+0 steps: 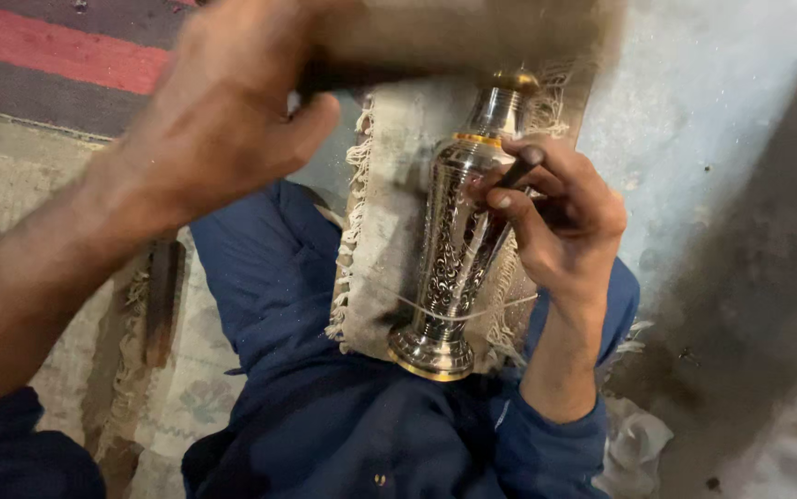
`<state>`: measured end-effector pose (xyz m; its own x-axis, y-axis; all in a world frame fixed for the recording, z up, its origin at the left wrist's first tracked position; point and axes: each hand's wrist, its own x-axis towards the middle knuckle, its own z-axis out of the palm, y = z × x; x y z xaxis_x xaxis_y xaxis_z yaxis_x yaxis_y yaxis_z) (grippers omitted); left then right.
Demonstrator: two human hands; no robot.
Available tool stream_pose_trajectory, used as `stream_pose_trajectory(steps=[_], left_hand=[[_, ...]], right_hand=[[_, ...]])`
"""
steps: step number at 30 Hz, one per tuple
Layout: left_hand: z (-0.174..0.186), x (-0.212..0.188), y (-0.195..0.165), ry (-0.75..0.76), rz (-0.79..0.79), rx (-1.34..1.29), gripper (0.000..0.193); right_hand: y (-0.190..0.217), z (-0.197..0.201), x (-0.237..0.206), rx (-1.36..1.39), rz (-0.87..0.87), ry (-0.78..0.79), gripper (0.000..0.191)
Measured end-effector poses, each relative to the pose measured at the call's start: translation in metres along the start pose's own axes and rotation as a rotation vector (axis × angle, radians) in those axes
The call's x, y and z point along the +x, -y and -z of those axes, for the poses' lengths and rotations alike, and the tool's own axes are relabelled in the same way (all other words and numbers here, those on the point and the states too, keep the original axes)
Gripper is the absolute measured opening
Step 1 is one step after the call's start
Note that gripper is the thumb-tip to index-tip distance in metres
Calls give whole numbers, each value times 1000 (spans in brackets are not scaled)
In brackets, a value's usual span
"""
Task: The person sits cross-legged on the floor with an ornate brass vase resting on a cloth pad and engraves decorative patterns into its surface. They hold a chisel against the vase with one hand and strike it with a wooden mallet held in the other hand, repositioning the chisel repeatedly to work across the patterned area.
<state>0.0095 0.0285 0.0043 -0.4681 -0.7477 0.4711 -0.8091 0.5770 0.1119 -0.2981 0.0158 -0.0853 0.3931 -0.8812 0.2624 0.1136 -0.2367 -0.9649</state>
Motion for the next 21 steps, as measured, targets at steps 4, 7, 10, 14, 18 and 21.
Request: stream_pose_trajectory(steps=[4, 7, 10, 14, 18, 21], left_hand=[[-2, 1, -5, 43, 42, 78, 61], [4, 7, -6, 17, 108, -178, 57], [14, 16, -7, 153, 104, -75, 55], [20, 18, -4, 80, 61, 55, 56], [9, -6, -9, 59, 82, -26, 68], [4, -29, -14, 109, 199, 48, 68]], right_hand=[[1, -8, -1, -57, 7, -117, 39], [-3, -19, -5, -26, 49, -214, 37], [-5, -21, -9, -94, 40, -233, 39], [0, -11, -6, -113, -18, -114, 35], [8, -5, 3, -31, -7, -51, 34], [10, -4, 9, 187, 23, -154, 33]])
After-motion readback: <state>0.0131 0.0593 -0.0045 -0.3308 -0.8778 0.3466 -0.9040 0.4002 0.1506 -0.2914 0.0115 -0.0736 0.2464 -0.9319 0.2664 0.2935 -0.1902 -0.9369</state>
